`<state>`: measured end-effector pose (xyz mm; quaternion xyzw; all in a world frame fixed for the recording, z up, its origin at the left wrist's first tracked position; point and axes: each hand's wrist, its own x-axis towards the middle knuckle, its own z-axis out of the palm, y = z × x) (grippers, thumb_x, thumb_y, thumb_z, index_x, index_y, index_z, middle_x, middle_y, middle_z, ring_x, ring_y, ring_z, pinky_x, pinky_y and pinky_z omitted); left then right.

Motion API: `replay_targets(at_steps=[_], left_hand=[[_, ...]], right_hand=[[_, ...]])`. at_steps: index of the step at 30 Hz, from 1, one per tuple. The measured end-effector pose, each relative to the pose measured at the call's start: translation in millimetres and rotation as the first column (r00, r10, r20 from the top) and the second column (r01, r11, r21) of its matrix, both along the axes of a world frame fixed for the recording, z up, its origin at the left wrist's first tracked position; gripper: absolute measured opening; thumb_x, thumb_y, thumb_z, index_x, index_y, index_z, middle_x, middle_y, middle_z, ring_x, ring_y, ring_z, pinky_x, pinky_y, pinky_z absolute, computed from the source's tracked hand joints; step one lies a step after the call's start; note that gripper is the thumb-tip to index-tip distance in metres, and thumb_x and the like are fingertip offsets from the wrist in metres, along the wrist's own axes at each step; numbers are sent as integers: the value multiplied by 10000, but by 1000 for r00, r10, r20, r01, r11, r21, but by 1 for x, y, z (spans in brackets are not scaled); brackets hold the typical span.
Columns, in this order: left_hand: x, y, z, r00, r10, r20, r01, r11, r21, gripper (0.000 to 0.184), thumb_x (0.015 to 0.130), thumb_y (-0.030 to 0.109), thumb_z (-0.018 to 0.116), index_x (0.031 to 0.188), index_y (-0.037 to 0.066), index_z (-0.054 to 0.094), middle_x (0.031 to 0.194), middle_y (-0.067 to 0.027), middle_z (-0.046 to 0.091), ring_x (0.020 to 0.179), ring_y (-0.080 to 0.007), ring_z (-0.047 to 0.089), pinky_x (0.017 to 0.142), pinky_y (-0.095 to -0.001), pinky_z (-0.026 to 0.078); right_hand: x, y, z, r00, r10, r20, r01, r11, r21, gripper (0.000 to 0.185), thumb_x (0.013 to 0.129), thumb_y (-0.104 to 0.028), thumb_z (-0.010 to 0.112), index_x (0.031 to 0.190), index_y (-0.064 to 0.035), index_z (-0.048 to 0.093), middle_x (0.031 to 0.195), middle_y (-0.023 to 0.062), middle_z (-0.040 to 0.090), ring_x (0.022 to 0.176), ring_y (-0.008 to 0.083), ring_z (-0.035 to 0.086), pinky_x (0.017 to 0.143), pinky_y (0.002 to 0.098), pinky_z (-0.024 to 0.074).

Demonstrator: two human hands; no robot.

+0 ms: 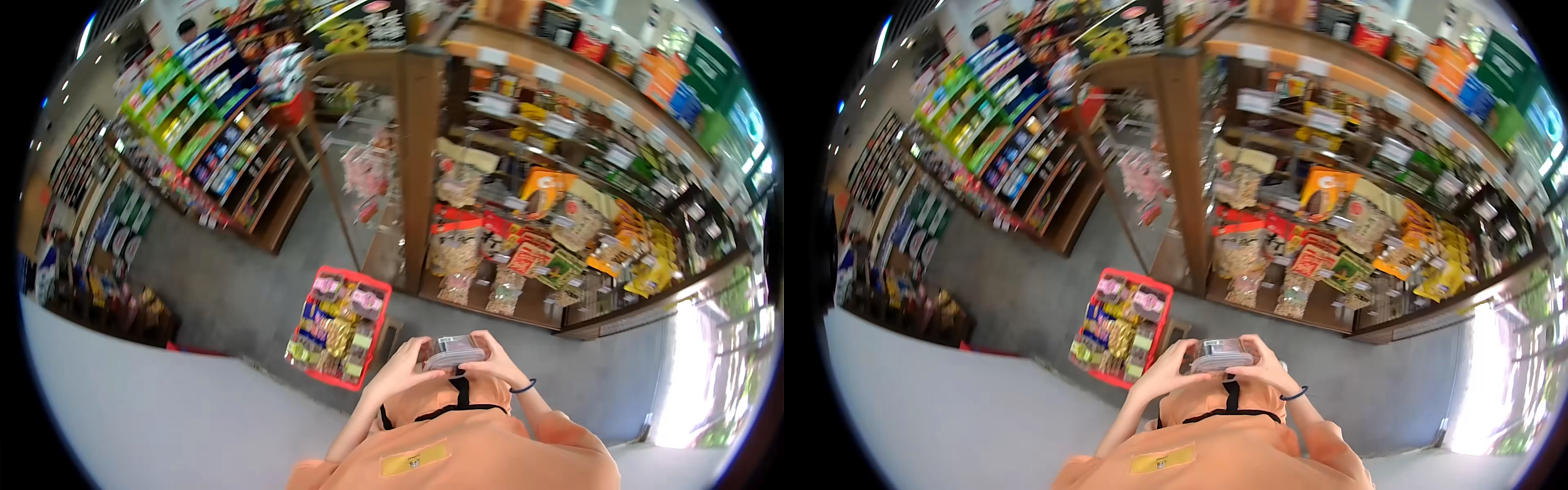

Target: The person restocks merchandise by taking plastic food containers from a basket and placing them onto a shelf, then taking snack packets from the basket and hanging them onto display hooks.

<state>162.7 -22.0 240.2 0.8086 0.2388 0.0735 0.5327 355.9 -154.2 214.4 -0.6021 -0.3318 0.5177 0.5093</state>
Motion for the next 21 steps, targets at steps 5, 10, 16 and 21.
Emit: replay_targets(at_steps=[5,10,16,21], left_hand=[[63,-17,45,975,-211,-67,221,953,209,696,710,475,622,1176,16,384,1110,-177,476,1027,-312,484,874,-377,395],[143,-45,82,925,-373,-80,372,838,399,686,667,528,629,1070,-3,468,960,-175,558,869,-346,544,788,-398,423],[240,-78,135,854,-512,-87,460,668,585,710,594,521,686,1049,0,525,964,-164,576,901,-303,539,812,-365,414],[309,-104,199,833,-552,-19,408,591,696,689,564,468,729,1017,-13,537,930,-148,589,852,-289,551,791,-354,425]], right_hand=[[45,-41,27,969,-64,238,46,996,80,597,594,-124,788,1077,-44,446,980,59,523,909,122,506,762,263,435],[92,-95,62,888,-216,406,185,976,114,622,575,-208,799,1075,-41,469,944,75,552,835,146,542,714,273,459],[167,-149,127,741,-294,603,174,953,249,669,587,-335,765,1136,-78,482,1032,120,561,803,221,593,727,303,481],[237,-178,188,562,-325,761,123,942,312,671,580,-410,746,1105,-66,506,1016,117,582,806,232,607,722,292,485]])
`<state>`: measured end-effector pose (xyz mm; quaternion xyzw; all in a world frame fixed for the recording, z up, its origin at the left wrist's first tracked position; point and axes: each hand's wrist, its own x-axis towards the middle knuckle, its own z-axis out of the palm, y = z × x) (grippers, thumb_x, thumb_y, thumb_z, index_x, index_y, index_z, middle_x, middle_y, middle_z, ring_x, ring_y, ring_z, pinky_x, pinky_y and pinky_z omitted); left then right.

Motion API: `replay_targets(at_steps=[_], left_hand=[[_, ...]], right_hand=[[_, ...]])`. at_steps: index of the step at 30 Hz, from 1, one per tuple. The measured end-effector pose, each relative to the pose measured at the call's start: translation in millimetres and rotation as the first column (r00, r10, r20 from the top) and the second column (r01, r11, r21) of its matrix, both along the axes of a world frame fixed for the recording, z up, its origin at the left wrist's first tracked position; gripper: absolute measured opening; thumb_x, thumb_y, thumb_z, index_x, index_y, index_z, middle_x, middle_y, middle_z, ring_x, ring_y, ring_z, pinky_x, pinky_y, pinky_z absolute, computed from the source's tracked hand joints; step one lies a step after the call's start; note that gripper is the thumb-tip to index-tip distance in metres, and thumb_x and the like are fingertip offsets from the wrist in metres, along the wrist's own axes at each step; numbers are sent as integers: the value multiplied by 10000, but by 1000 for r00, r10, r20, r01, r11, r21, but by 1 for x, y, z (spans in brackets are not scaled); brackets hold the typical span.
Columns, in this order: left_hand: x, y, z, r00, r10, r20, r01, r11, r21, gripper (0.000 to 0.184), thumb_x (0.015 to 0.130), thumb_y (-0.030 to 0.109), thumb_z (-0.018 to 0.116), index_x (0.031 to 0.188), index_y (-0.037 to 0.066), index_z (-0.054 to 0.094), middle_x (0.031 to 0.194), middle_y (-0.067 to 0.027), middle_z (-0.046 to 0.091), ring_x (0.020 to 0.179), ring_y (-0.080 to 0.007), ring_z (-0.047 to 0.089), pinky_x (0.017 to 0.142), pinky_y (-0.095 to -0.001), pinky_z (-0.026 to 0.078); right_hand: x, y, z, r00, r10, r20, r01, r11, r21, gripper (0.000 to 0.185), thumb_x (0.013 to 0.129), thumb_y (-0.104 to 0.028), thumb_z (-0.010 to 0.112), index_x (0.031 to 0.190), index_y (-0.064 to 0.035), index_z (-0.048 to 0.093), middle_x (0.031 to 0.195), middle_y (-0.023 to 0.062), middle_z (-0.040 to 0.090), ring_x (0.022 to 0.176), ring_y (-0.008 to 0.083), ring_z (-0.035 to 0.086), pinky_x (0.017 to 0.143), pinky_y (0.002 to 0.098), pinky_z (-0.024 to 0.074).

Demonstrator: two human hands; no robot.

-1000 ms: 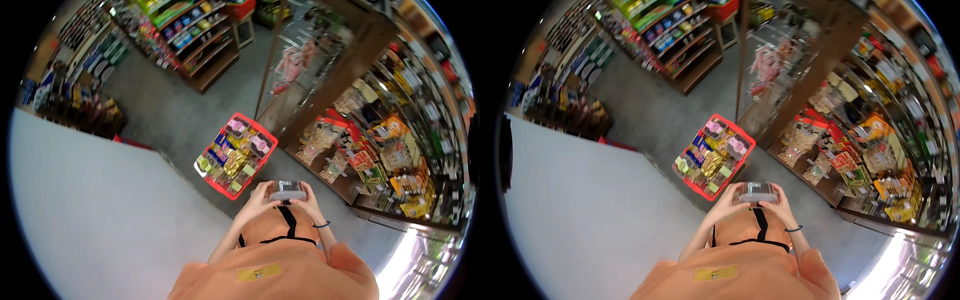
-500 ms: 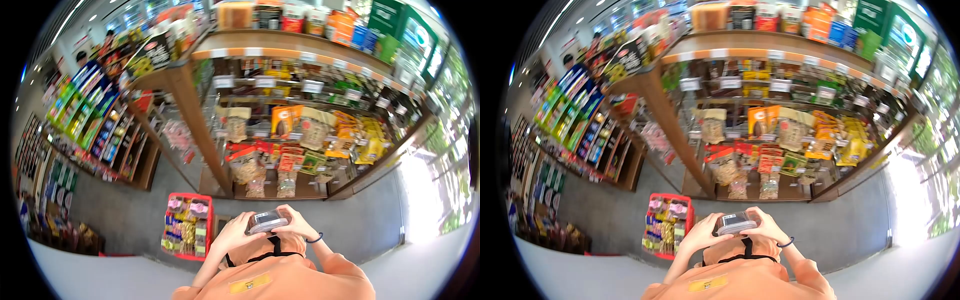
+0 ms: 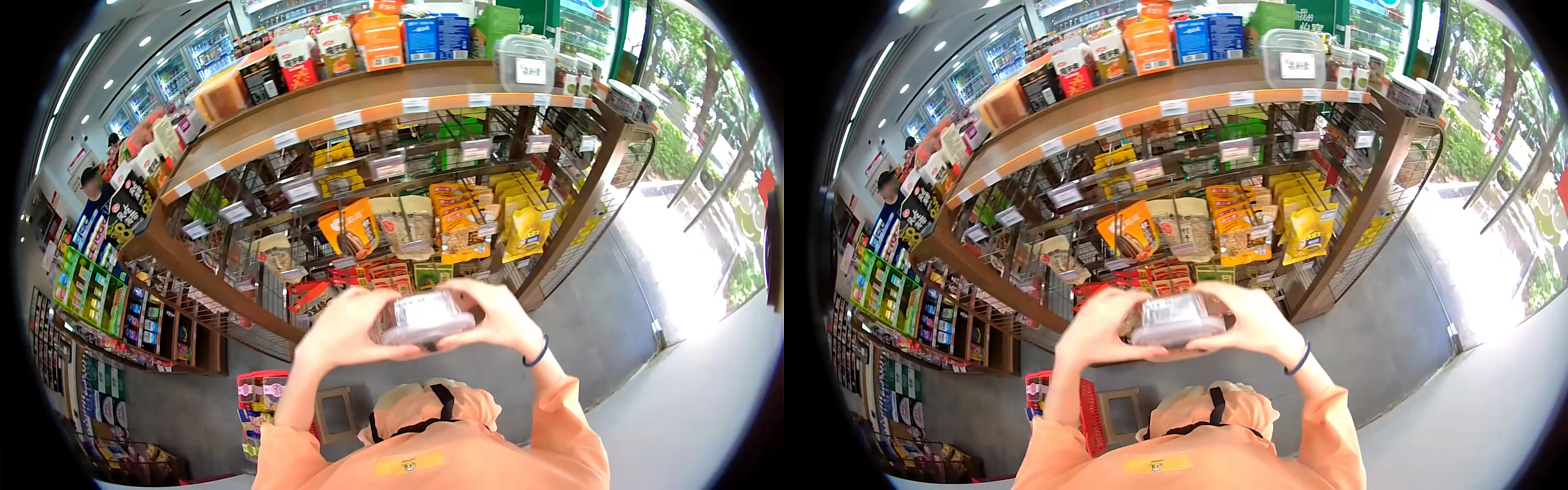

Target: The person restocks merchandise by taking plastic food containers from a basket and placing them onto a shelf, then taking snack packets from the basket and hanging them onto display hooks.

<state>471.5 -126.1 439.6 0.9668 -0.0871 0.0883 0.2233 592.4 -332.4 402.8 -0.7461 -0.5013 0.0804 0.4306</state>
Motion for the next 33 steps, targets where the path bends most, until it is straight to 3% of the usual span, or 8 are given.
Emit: replay_targets(at_steps=[7,12,14,15,20,26,28,33], left_hand=[[81,-8,83,967,-104,232,87,993,81,675,536,375,769,1041,11,508,959,-105,554,833,-240,521,768,-320,408],[134,0,143,907,-180,381,200,980,-15,542,650,366,713,1024,14,538,894,-99,602,831,-172,578,764,-290,449],[147,8,164,914,-130,384,135,991,15,553,675,325,666,1086,-1,494,959,-76,574,889,-154,538,796,-282,415],[152,12,173,910,-102,403,104,994,18,550,693,321,650,1114,5,493,997,-79,573,921,-155,535,812,-289,412],[204,52,200,848,-53,528,18,997,72,554,741,446,603,1115,44,524,975,-62,582,910,-147,536,801,-282,413],[274,88,195,836,-67,545,94,995,-21,602,696,576,589,1003,58,587,858,-74,603,775,-154,554,697,-269,435],[294,95,189,864,-73,497,40,996,75,656,684,617,566,1021,54,576,861,-88,603,795,-169,567,701,-276,441],[311,90,172,876,-60,478,30,997,69,712,673,643,551,1034,29,560,884,-151,599,826,-226,586,723,-301,456]], right_hand=[[78,-11,90,975,-37,220,-21,967,255,616,576,-360,768,1026,-16,525,980,117,557,851,214,569,640,285,496],[135,2,149,923,-65,379,-93,918,385,568,618,-369,738,1016,-14,541,929,94,572,771,157,579,589,251,492],[156,11,172,905,-39,425,-132,921,367,562,643,-372,720,1042,-20,540,901,87,597,732,139,589,582,239,487],[165,14,186,898,-34,439,-105,952,287,512,690,-234,708,1107,-24,500,938,72,598,771,114,589,667,232,493],[171,35,249,931,-25,365,-37,986,161,511,721,-314,682,1110,-34,504,1018,92,571,932,177,549,820,284,444],[241,69,254,899,-103,425,57,991,120,536,727,-309,672,1136,-15,488,997,109,582,916,175,556,781,284,443],[282,77,242,751,-103,652,60,994,87,563,730,-378,650,1176,-75,487,1027,82,571,972,172,534,814,319,437],[316,81,226,819,-86,568,97,995,11,634,707,-454,644,1203,-98,473,1080,112,548,1033,219,504,864,350,404]])
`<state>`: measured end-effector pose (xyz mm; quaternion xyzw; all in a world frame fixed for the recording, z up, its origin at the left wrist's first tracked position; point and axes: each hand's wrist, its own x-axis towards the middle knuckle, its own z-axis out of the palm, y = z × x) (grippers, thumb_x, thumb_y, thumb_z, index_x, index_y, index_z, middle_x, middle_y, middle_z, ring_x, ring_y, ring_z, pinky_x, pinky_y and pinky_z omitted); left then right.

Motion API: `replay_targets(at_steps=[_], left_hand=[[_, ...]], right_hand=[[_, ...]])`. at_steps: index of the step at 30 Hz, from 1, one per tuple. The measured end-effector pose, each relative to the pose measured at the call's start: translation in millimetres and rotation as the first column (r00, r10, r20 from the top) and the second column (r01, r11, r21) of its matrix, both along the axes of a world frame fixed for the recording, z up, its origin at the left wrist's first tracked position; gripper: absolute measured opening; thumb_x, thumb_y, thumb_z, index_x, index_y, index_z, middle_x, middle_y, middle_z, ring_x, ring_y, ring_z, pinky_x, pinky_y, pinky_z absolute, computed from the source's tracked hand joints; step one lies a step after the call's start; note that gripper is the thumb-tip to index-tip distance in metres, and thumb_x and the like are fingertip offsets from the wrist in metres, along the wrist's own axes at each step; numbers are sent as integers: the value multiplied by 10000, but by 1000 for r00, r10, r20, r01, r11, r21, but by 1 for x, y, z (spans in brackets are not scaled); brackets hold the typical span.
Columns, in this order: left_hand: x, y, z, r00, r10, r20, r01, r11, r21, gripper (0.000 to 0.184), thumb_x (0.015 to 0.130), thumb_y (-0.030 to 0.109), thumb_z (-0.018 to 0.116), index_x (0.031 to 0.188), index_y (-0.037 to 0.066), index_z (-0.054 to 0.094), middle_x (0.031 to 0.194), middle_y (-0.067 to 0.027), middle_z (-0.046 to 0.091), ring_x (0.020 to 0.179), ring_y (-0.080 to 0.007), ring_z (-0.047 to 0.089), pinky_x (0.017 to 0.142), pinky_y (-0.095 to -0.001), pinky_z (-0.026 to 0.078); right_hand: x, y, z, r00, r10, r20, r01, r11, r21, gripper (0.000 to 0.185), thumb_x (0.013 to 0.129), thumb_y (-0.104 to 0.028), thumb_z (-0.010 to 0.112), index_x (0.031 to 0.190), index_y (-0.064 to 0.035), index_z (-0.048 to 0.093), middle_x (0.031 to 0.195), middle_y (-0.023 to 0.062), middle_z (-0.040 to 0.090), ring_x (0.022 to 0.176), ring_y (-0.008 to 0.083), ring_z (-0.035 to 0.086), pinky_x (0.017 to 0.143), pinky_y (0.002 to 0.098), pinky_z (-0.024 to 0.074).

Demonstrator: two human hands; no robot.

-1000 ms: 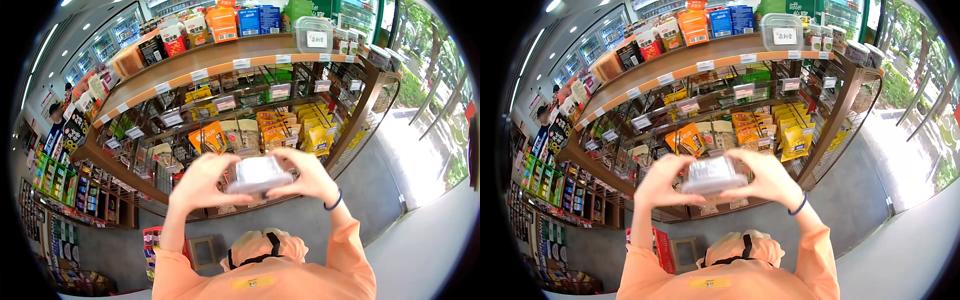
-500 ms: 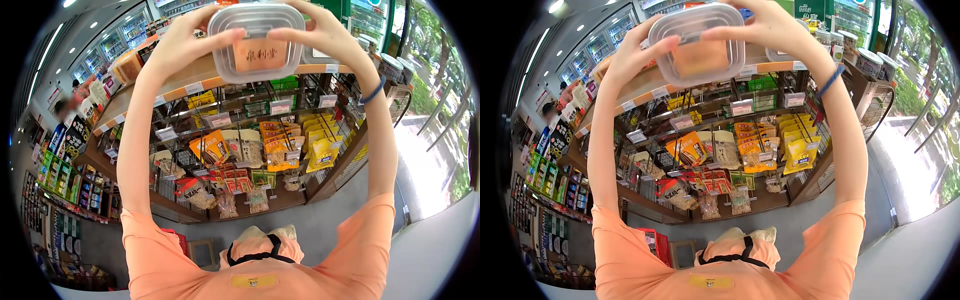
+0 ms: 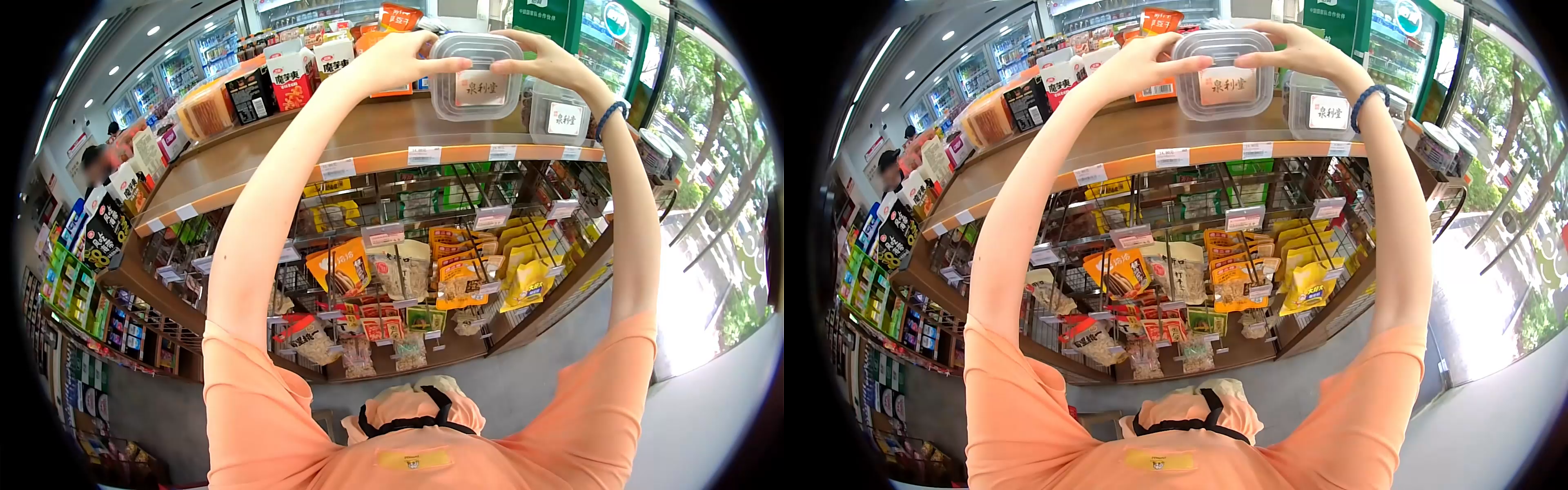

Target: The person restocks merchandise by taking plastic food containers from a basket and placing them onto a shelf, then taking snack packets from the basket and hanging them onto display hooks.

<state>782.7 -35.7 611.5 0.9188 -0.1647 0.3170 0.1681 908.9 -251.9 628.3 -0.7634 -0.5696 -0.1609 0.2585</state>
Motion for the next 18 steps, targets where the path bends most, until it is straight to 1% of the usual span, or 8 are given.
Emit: replay_targets(at_steps=[2,3,4,5,8,10,15,18], left_hand=[[5,-1,-3,993,68,-101,-61,995,74,639,725,582,551,1070,45,542,877,-100,593,796,-163,558,709,-291,432],[7,-1,-5,992,72,-103,-65,995,71,639,725,582,551,1070,45,542,877,-100,593,796,-163,558,709,-291,432],[9,-1,-8,993,36,-114,-29,998,57,637,727,580,551,1069,42,543,885,-105,593,799,-164,556,708,-287,427],[11,-1,-11,992,1,-129,4,999,40,636,729,577,551,1068,40,544,893,-110,594,801,-164,554,707,-282,423],[6,-8,-13,974,34,-223,-24,999,47,640,735,572,547,1079,32,541,965,-128,589,891,-187,550,780,-283,414],[12,-10,-16,963,39,-267,-25,998,54,643,737,567,547,1093,31,537,1026,-136,576,968,-207,538,841,-293,399],[11,-18,-14,953,0,-302,4,1000,15,646,731,570,553,1093,35,541,1012,-131,581,954,-204,541,831,-288,401],[12,-22,-11,937,71,-341,-49,996,71,644,736,571,545,1100,39,539,1029,-126,579,967,-200,541,837,-293,403]], right_hand=[[-2,-2,-4,1000,-20,-7,20,1000,-22,655,676,-480,659,1176,-89,498,1002,126,571,968,225,531,811,337,417],[-2,-2,-5,999,-40,-9,40,998,-43,677,645,-506,673,1149,-80,522,924,140,594,903,231,557,758,324,429],[6,-1,-8,994,-63,84,66,997,-26,687,637,-514,678,1150,-84,521,778,102,581,765,200,556,640,293,410],[10,-2,-10,995,-57,77,59,998,-32,687,637,-514,678,1150,-84,521,778,102,581,765,200,556,640,293,410],[11,-6,-7,997,-72,20,74,986,-152,701,618,-529,684,1138,-85,530,642,49,541,606,151,525,527,255,348],[9,-8,-6,995,-90,38,95,976,-194,691,617,-526,687,1124,-81,539,647,52,546,612,147,529,527,255,352],[7,-13,0,996,-83,24,87,963,-256,665,607,-515,697,1078,-66,563,653,56,561,622,134,539,520,242,355],[5,-14,0,998,-63,-11,58,964,-261,652,604,-502,704,1057,-52,574,661,53,583,630,134,551,533,228,366]])
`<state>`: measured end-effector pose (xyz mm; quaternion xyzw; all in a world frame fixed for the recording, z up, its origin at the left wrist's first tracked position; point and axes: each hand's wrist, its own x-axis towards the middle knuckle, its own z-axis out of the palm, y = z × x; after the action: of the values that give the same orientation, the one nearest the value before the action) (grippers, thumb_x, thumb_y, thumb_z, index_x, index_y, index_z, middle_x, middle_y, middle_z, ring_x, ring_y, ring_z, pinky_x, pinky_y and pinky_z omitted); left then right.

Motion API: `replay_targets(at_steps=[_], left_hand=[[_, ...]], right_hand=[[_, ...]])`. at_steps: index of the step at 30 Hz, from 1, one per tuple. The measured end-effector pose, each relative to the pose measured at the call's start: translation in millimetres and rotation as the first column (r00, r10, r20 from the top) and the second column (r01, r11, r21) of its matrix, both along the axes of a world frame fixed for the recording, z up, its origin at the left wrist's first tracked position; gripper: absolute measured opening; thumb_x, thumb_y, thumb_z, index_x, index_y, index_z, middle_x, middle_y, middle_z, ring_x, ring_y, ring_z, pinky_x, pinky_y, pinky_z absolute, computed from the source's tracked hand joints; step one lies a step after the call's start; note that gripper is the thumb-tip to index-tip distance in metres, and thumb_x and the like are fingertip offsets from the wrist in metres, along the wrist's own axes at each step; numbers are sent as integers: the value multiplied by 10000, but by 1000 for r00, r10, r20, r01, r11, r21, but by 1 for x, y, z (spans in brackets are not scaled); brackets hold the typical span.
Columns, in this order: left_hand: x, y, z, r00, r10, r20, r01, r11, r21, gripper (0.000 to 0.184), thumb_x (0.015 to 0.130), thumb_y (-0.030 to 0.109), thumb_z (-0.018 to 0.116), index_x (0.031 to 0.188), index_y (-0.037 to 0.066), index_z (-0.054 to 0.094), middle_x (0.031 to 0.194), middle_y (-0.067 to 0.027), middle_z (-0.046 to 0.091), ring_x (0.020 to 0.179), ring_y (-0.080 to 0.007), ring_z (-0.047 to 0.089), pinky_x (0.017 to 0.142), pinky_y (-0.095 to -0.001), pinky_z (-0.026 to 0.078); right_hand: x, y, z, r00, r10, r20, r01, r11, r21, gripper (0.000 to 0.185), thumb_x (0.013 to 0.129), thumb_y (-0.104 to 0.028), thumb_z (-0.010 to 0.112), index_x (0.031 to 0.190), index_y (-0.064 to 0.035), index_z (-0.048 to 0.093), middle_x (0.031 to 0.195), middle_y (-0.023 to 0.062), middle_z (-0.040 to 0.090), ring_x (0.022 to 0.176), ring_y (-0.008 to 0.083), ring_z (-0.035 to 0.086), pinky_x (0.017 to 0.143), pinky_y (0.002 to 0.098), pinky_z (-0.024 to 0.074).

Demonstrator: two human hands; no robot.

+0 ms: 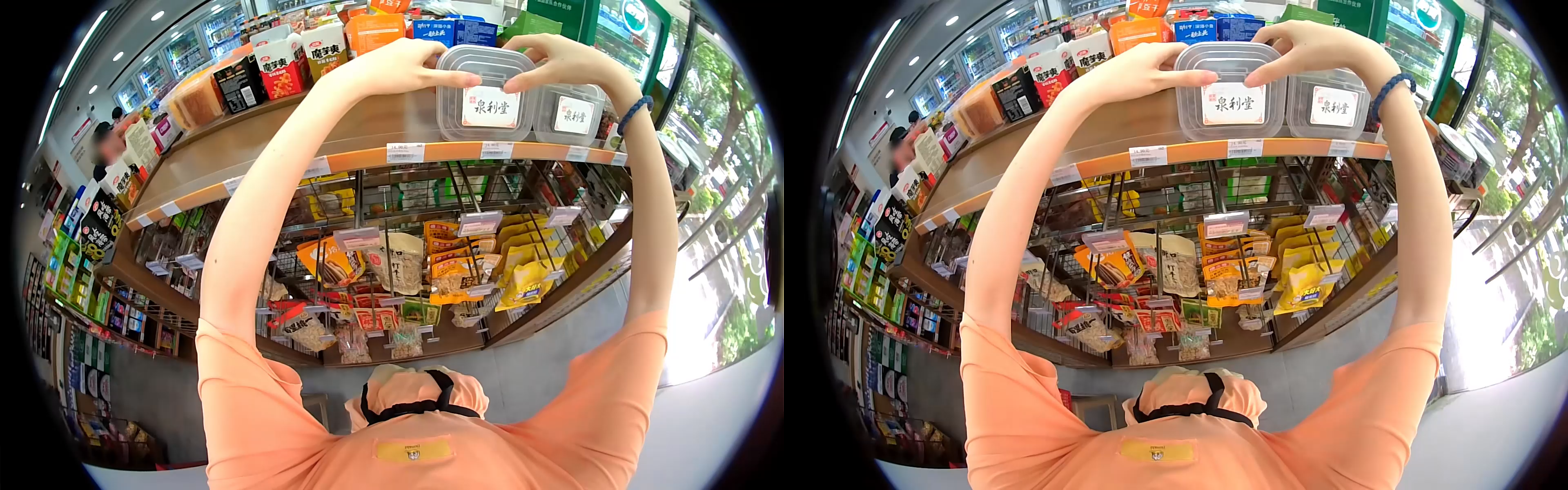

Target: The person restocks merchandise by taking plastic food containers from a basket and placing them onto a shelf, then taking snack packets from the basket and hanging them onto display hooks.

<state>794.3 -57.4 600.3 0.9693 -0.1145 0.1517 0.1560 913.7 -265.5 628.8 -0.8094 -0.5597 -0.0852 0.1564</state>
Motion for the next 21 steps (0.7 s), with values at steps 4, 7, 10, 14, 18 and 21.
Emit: replay_targets(at_steps=[4,7,10,14,18,21], left_hand=[[3,2,-9,991,-62,117,74,992,-102,748,658,651,569,1032,4,569,881,-135,597,816,-197,575,745,-293,446],[5,2,-9,996,-28,88,37,994,-101,748,657,656,565,1050,19,566,915,-140,592,851,-207,570,765,-303,442],[5,1,-9,995,-32,94,43,993,-109,733,663,650,563,1086,51,558,982,-154,580,935,-231,548,811,-318,424],[0,-6,-7,999,-2,44,5,997,-76,591,766,525,543,1139,67,520,1055,-124,573,1007,-208,524,862,-301,391],[0,-9,-7,997,38,62,-35,998,-54,554,773,499,553,1123,70,530,1023,-104,588,971,-186,537,839,-287,402],[2,-7,-12,996,38,76,-33,997,-67,555,776,481,564,1154,78,506,1018,-74,589,966,-161,533,846,-273,396]], right_hand=[[1,1,5,996,-82,31,86,983,-160,603,659,-389,702,1130,-62,515,927,140,612,842,215,591,749,301,459],[3,-4,1,993,79,91,-80,997,6,546,694,-386,672,1136,-103,521,965,107,607,891,209,579,801,323,449],[0,-10,2,975,103,198,-148,962,230,501,728,-484,608,1063,-113,576,904,116,618,863,229,584,750,332,459],[10,-28,4,982,83,168,-125,958,260,408,789,-455,546,1034,-133,594,925,91,618,876,206,580,758,330,456],[20,-44,-5,983,69,171,-105,973,207,365,837,-422,488,1000,-120,609,966,56,613,882,198,576,776,313,448],[25,-53,-14,990,93,108,-108,983,150,368,838,-419,486,1017,-117,599,970,67,610,878,204,574,779,309,447]])
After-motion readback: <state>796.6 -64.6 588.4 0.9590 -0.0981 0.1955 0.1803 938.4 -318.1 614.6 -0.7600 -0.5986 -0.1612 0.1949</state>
